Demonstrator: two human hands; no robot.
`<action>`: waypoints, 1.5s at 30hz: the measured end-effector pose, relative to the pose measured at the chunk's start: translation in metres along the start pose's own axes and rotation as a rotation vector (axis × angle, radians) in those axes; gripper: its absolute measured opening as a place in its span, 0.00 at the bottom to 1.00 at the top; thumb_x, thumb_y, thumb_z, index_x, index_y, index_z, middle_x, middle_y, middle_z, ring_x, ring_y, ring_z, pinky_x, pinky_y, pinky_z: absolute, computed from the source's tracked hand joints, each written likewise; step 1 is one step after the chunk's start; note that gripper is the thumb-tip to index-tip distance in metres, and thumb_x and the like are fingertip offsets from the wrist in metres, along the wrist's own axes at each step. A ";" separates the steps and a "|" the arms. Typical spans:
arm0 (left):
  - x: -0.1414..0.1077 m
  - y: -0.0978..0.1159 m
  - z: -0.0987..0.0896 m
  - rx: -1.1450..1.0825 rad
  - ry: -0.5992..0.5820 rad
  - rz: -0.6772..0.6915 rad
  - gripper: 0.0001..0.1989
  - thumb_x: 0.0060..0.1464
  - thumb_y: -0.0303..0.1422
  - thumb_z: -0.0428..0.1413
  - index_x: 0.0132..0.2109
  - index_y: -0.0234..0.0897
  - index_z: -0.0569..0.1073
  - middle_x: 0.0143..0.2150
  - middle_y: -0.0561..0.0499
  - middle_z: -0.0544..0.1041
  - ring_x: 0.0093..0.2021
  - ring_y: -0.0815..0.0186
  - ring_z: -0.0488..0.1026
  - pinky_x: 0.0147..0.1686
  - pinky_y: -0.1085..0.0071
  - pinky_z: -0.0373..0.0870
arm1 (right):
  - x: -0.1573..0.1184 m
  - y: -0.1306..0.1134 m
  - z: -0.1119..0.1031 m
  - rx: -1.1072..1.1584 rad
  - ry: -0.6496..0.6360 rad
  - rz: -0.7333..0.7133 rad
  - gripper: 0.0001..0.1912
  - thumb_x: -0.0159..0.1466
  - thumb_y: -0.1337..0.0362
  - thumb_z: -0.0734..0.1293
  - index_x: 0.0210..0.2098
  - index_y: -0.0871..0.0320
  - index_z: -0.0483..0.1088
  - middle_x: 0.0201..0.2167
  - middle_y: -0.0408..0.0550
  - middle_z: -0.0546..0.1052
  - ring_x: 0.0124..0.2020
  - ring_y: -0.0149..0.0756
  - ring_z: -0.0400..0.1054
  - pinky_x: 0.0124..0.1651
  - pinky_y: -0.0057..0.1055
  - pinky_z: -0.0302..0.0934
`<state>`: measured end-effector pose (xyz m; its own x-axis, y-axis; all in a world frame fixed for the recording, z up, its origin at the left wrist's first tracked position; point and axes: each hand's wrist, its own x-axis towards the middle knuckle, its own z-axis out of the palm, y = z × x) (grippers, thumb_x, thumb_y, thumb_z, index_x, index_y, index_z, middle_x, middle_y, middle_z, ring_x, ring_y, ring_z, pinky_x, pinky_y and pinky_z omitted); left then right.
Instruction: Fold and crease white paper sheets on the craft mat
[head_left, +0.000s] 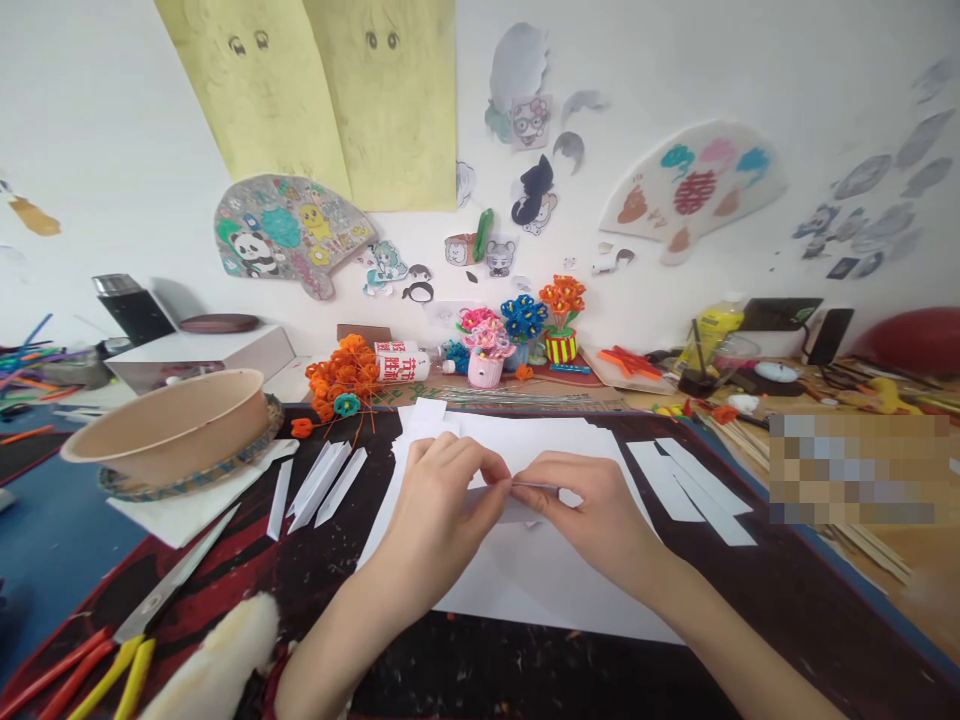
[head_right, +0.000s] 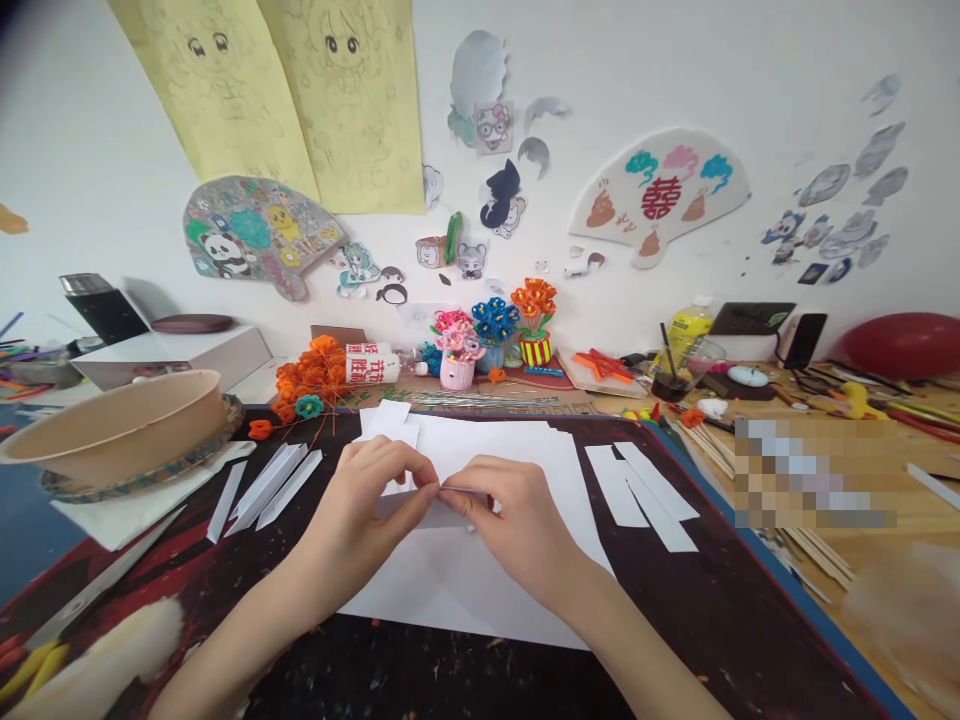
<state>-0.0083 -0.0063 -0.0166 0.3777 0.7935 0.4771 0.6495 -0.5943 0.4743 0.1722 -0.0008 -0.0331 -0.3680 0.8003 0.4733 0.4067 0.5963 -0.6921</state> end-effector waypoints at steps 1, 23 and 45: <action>0.000 0.000 0.000 0.002 -0.002 0.007 0.04 0.57 0.28 0.54 0.33 0.39 0.69 0.32 0.56 0.75 0.35 0.67 0.67 0.41 0.65 0.54 | 0.000 0.000 0.000 -0.002 -0.002 -0.003 0.10 0.65 0.63 0.65 0.30 0.55 0.76 0.26 0.45 0.76 0.28 0.35 0.68 0.33 0.31 0.61; 0.000 0.002 -0.002 0.010 -0.009 0.034 0.04 0.58 0.26 0.53 0.34 0.39 0.69 0.33 0.57 0.74 0.35 0.67 0.68 0.41 0.65 0.54 | 0.000 0.001 0.000 -0.007 0.012 -0.057 0.09 0.64 0.68 0.66 0.28 0.58 0.75 0.24 0.43 0.74 0.26 0.31 0.65 0.30 0.27 0.58; -0.002 0.002 -0.003 0.001 -0.008 0.019 0.04 0.59 0.29 0.53 0.34 0.40 0.69 0.33 0.56 0.75 0.35 0.67 0.68 0.42 0.65 0.56 | -0.001 0.001 0.001 -0.006 0.063 -0.089 0.10 0.63 0.69 0.66 0.26 0.59 0.76 0.22 0.43 0.73 0.24 0.29 0.65 0.29 0.26 0.58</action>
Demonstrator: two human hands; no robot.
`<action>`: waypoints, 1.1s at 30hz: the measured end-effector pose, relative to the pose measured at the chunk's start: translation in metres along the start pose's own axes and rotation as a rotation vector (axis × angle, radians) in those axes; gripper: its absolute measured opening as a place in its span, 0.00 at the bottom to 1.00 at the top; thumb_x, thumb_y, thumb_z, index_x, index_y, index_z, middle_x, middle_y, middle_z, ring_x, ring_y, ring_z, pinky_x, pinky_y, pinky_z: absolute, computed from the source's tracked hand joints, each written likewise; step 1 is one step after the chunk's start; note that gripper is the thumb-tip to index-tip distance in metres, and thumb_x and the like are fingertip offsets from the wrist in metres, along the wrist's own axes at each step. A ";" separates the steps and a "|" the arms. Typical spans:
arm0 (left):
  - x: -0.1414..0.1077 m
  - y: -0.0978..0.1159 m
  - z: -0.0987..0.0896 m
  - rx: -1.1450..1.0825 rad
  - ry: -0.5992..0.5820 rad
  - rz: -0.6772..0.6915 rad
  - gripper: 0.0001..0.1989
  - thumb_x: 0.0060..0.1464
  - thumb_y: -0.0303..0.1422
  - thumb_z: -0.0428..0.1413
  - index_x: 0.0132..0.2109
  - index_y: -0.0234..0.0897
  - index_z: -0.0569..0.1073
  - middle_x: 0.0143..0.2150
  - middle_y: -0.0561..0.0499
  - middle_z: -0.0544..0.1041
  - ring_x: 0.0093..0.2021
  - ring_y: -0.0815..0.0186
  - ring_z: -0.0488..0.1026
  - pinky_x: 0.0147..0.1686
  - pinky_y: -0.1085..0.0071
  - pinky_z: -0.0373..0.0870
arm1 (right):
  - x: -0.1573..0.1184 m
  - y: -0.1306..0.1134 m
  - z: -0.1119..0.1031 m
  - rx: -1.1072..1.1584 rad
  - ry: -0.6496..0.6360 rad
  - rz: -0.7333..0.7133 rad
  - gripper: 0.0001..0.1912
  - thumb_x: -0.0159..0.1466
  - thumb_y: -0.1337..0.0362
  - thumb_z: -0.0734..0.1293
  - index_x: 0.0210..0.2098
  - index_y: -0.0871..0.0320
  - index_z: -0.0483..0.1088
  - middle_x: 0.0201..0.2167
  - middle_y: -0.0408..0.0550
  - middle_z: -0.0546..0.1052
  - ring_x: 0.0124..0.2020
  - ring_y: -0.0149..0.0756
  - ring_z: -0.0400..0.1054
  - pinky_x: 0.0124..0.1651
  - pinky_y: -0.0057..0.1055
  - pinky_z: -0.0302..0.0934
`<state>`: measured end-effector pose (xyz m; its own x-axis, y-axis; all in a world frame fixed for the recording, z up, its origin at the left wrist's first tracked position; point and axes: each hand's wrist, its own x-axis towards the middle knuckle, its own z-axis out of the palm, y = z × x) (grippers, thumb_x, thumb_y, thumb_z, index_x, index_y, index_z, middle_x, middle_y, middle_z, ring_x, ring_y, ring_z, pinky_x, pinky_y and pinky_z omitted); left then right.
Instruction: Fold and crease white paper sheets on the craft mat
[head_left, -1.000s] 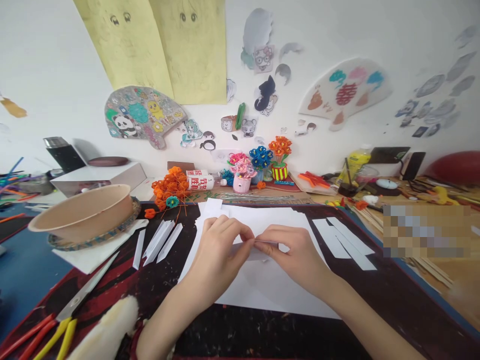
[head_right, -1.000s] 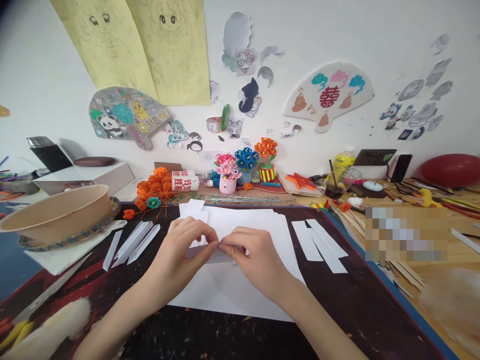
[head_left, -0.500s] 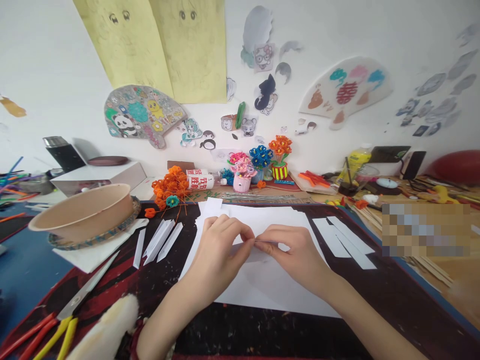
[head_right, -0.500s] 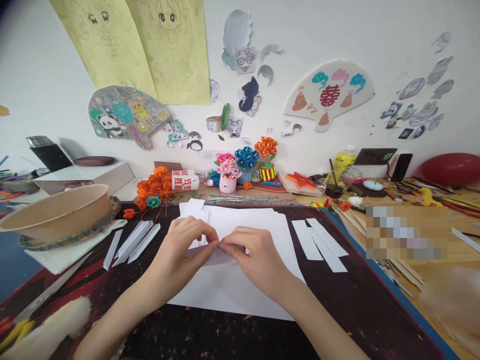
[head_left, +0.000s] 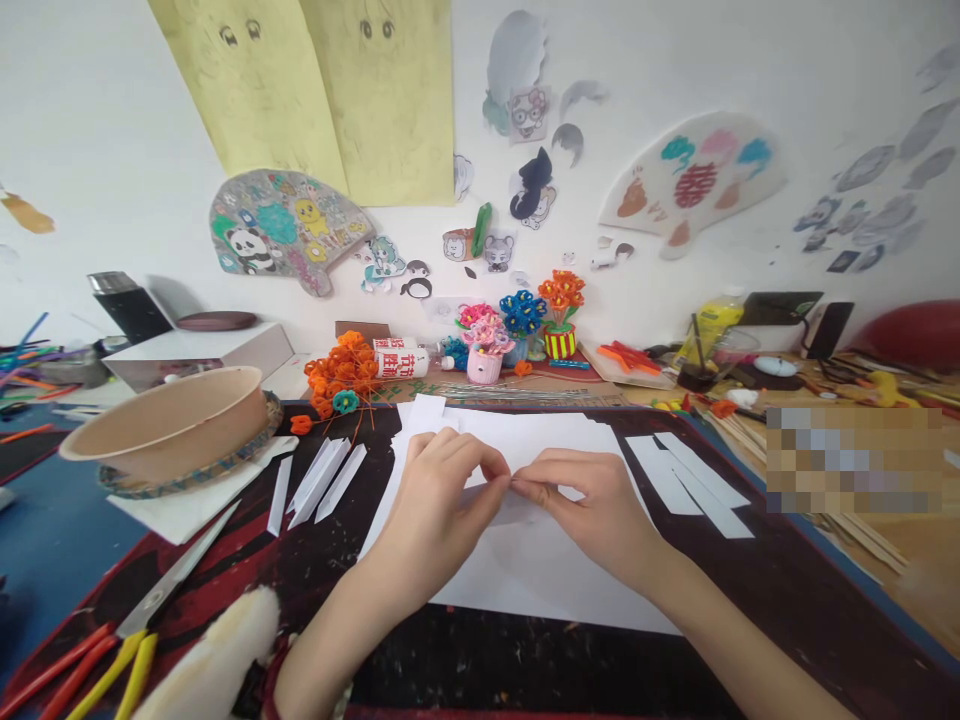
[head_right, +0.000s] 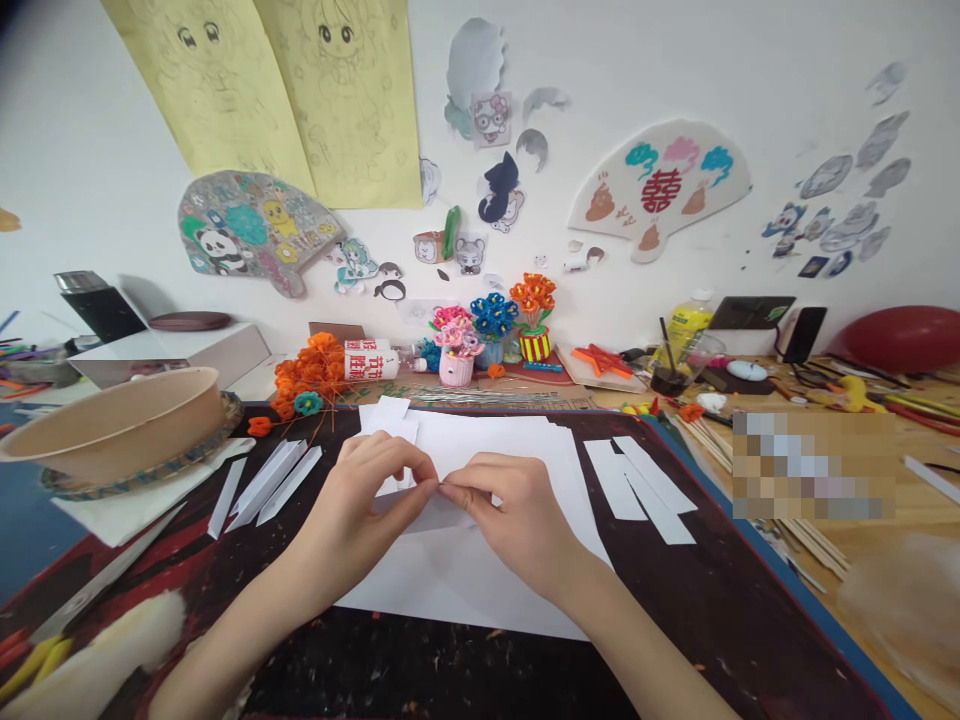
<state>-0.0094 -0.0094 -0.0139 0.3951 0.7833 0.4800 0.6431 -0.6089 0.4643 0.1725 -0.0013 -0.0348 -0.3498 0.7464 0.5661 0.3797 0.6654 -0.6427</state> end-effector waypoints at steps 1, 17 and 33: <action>0.000 0.000 0.000 0.000 0.000 -0.003 0.04 0.59 0.29 0.53 0.34 0.40 0.69 0.33 0.56 0.75 0.35 0.67 0.68 0.42 0.65 0.56 | 0.000 0.000 0.000 -0.002 0.001 0.000 0.10 0.63 0.69 0.66 0.27 0.59 0.76 0.22 0.43 0.73 0.24 0.29 0.65 0.29 0.26 0.58; 0.000 -0.001 -0.003 0.006 -0.012 -0.015 0.04 0.58 0.27 0.53 0.34 0.39 0.69 0.34 0.57 0.75 0.36 0.67 0.67 0.42 0.65 0.56 | 0.001 0.002 -0.007 -0.012 0.048 -0.017 0.10 0.64 0.65 0.65 0.29 0.56 0.76 0.23 0.44 0.76 0.24 0.32 0.68 0.29 0.30 0.61; 0.001 0.000 -0.006 0.030 -0.004 -0.017 0.04 0.58 0.27 0.52 0.34 0.40 0.69 0.34 0.56 0.75 0.37 0.66 0.68 0.43 0.63 0.56 | 0.001 0.009 -0.020 -0.053 0.155 -0.036 0.09 0.62 0.69 0.66 0.28 0.55 0.77 0.25 0.45 0.79 0.26 0.36 0.71 0.29 0.32 0.64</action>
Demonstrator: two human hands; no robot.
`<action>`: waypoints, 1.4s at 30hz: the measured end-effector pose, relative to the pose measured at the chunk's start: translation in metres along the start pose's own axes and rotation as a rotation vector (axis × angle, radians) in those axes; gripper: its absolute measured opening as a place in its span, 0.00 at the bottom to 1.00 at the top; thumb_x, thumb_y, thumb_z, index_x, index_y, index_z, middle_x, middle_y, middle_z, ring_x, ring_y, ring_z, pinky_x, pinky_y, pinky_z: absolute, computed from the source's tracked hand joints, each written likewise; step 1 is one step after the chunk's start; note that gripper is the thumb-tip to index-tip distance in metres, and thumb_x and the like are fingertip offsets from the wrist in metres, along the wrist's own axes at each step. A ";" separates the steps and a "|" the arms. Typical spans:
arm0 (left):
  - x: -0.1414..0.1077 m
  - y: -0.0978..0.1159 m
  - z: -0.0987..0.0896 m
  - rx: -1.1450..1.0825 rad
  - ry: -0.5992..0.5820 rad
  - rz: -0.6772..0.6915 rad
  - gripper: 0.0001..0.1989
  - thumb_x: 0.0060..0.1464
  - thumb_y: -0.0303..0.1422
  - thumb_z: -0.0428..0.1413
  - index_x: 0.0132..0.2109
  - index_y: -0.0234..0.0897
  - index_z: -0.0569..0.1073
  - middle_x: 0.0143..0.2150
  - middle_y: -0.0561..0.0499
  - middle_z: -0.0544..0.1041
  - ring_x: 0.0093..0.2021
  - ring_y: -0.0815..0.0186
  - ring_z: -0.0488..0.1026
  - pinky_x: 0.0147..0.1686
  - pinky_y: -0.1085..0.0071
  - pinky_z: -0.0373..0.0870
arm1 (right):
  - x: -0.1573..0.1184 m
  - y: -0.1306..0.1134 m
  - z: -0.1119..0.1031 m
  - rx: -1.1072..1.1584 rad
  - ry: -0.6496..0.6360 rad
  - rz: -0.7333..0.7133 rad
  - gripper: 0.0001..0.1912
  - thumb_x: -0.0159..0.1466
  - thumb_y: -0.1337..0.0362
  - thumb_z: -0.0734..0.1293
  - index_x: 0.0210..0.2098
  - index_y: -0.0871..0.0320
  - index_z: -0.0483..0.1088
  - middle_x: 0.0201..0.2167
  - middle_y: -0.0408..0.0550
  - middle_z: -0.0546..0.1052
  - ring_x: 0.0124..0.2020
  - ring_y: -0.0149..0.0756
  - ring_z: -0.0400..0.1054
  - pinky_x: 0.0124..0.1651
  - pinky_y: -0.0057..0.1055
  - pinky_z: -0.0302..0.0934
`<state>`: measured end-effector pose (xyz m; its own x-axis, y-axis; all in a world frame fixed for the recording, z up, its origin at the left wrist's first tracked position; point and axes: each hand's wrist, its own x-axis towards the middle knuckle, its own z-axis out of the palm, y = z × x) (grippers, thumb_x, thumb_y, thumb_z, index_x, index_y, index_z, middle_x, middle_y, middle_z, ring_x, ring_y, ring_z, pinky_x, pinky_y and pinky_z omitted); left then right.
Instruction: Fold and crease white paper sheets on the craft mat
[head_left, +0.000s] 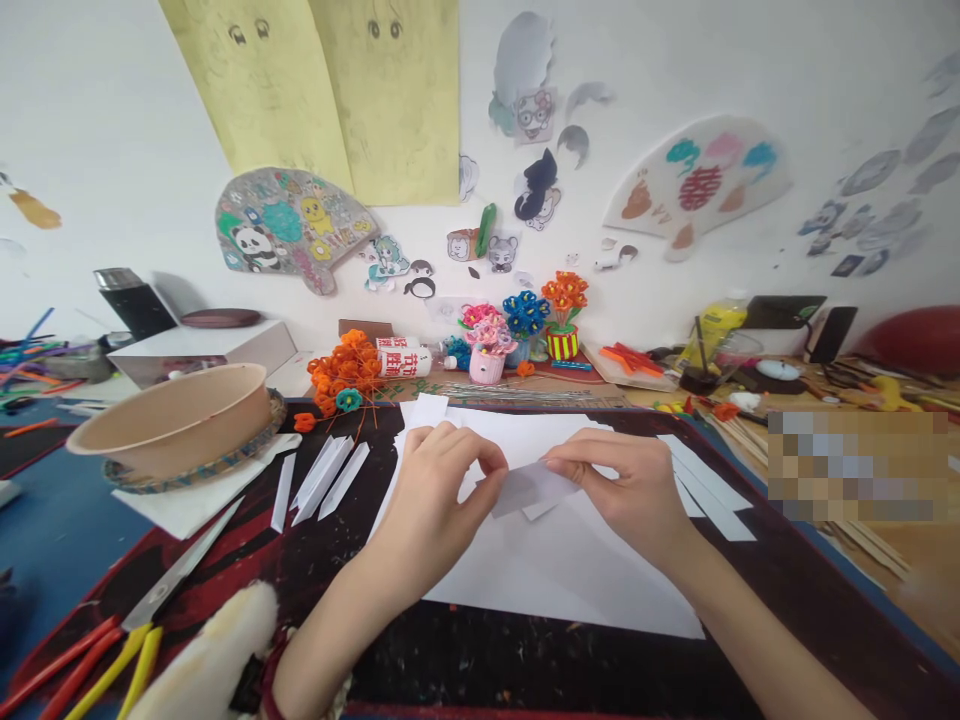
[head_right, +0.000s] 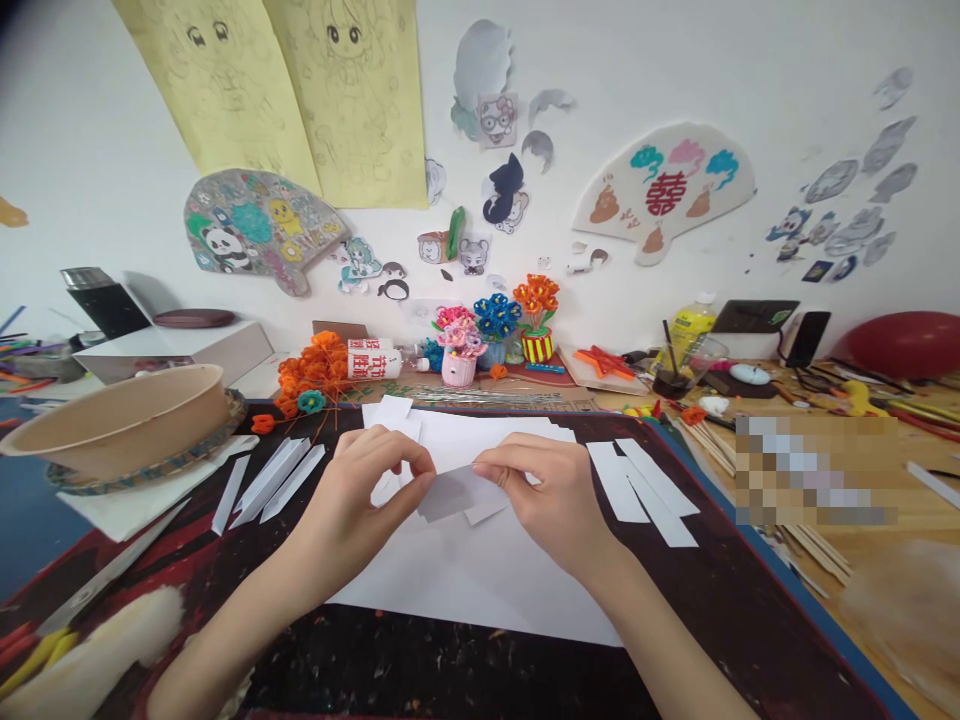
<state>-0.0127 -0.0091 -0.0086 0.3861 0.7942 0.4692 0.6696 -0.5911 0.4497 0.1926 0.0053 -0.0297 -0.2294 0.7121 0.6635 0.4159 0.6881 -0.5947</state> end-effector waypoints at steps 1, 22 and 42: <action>0.000 0.000 0.000 0.001 0.001 0.001 0.04 0.58 0.27 0.52 0.34 0.40 0.69 0.34 0.56 0.75 0.37 0.66 0.68 0.43 0.63 0.56 | 0.001 0.000 -0.002 0.001 0.007 -0.003 0.09 0.62 0.69 0.66 0.28 0.55 0.77 0.26 0.45 0.79 0.27 0.36 0.71 0.30 0.32 0.64; 0.003 -0.009 -0.003 -0.109 0.125 -0.125 0.02 0.57 0.32 0.54 0.36 0.40 0.71 0.37 0.53 0.77 0.35 0.66 0.69 0.43 0.63 0.61 | 0.003 0.014 -0.018 -0.058 0.155 0.086 0.08 0.61 0.62 0.68 0.26 0.56 0.75 0.25 0.47 0.77 0.27 0.37 0.69 0.30 0.33 0.63; 0.000 0.006 0.016 -0.244 -0.069 -0.262 0.06 0.54 0.33 0.56 0.32 0.38 0.76 0.24 0.57 0.71 0.26 0.70 0.64 0.30 0.72 0.59 | 0.004 -0.005 0.003 0.084 -0.143 0.146 0.03 0.59 0.69 0.67 0.29 0.54 0.70 0.39 0.45 0.71 0.41 0.36 0.67 0.39 0.31 0.64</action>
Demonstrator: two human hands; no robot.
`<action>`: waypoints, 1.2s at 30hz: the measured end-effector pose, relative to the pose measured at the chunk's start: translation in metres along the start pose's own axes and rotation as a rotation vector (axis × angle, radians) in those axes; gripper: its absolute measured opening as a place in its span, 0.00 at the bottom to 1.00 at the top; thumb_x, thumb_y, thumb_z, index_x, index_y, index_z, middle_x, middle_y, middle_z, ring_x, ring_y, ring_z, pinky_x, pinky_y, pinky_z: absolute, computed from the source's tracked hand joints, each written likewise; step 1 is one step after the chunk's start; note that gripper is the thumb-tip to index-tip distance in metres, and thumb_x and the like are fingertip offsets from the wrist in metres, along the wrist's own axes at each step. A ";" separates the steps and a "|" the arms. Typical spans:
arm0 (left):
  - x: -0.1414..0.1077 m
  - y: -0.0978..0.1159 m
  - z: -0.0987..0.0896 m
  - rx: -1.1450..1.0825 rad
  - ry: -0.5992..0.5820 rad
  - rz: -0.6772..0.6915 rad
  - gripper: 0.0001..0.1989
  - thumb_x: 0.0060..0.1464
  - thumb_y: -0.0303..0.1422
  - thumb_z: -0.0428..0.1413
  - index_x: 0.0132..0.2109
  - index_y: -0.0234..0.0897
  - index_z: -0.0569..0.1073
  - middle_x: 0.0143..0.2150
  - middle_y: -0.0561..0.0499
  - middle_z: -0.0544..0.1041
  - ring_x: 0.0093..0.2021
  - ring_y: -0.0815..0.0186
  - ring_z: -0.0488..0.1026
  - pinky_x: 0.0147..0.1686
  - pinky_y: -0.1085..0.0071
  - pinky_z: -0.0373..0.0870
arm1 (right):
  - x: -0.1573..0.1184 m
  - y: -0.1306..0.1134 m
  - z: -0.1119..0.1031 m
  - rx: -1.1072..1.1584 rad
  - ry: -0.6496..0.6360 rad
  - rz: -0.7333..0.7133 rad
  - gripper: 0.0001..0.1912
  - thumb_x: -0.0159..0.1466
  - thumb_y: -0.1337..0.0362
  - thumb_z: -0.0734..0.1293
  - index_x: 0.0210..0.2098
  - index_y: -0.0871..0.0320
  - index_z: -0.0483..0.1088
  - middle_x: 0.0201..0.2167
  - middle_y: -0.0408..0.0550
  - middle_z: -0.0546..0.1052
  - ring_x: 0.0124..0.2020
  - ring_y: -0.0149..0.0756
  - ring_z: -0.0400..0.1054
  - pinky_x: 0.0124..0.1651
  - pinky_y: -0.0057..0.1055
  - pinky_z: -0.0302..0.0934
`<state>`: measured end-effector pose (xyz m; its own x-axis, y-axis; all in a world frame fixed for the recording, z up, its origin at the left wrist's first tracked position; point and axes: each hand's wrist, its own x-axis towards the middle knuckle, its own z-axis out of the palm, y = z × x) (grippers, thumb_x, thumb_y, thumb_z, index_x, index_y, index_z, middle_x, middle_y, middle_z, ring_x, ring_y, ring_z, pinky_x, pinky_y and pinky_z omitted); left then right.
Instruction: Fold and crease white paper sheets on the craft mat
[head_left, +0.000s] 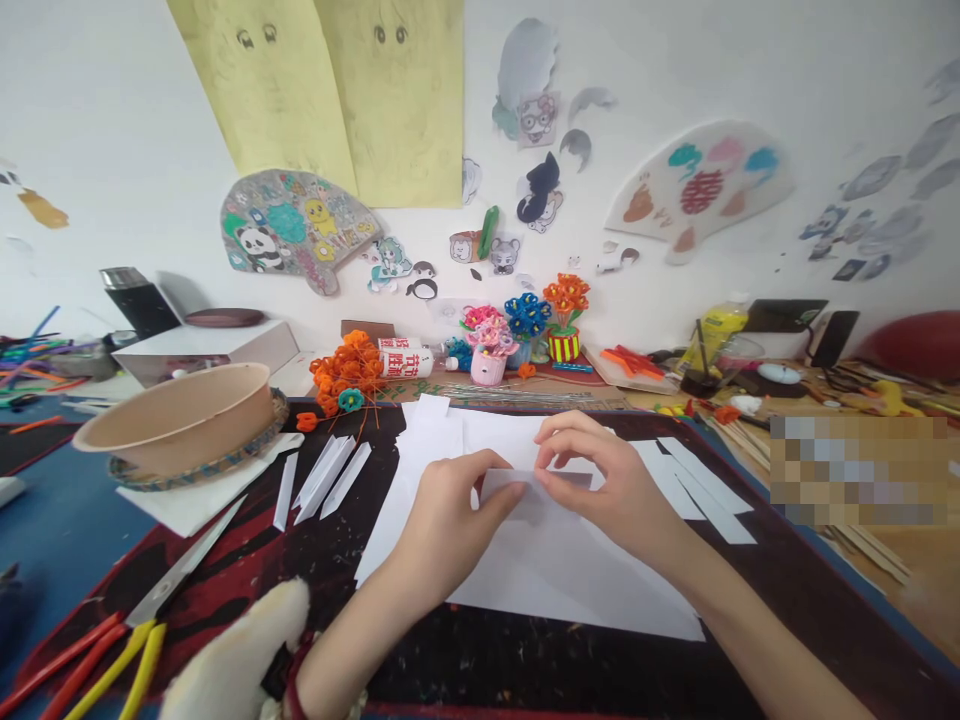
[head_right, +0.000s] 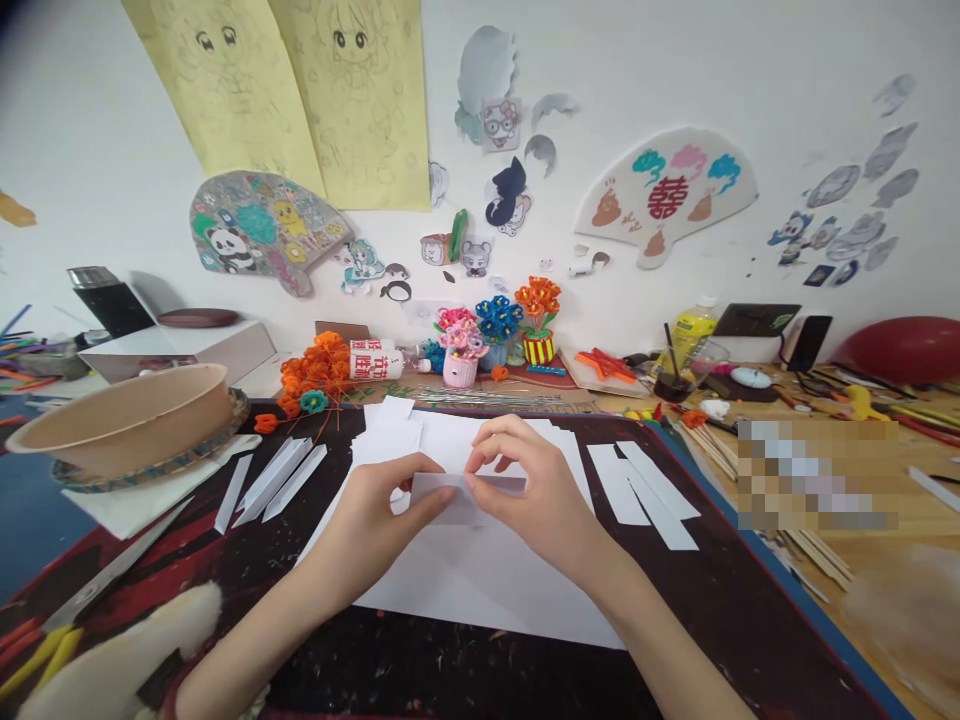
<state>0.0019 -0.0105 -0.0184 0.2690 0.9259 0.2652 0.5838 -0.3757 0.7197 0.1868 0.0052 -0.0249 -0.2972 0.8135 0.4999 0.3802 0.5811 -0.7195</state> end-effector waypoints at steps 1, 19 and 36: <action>0.000 0.000 0.000 -0.001 -0.004 -0.003 0.06 0.54 0.33 0.56 0.32 0.38 0.76 0.24 0.57 0.71 0.26 0.70 0.64 0.30 0.72 0.59 | 0.000 0.000 0.000 0.004 -0.010 0.008 0.04 0.58 0.69 0.67 0.29 0.54 0.70 0.39 0.45 0.70 0.41 0.36 0.67 0.39 0.31 0.63; -0.001 -0.004 0.004 -0.059 -0.027 -0.003 0.07 0.56 0.33 0.55 0.32 0.36 0.74 0.24 0.57 0.71 0.26 0.71 0.63 0.29 0.74 0.57 | -0.001 0.001 0.000 0.056 -0.052 0.040 0.06 0.58 0.72 0.66 0.29 0.54 0.68 0.39 0.43 0.69 0.42 0.35 0.65 0.40 0.31 0.62; -0.002 -0.003 0.002 -0.098 0.100 0.061 0.10 0.56 0.32 0.56 0.28 0.34 0.71 0.23 0.57 0.68 0.25 0.72 0.63 0.27 0.76 0.58 | 0.000 -0.001 -0.005 0.080 -0.024 0.047 0.05 0.59 0.70 0.67 0.29 0.54 0.70 0.38 0.43 0.68 0.41 0.34 0.65 0.40 0.31 0.62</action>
<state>0.0011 -0.0118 -0.0222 0.2211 0.9026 0.3694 0.4901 -0.4303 0.7580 0.1909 0.0049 -0.0218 -0.3017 0.8384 0.4539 0.3230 0.5378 -0.7788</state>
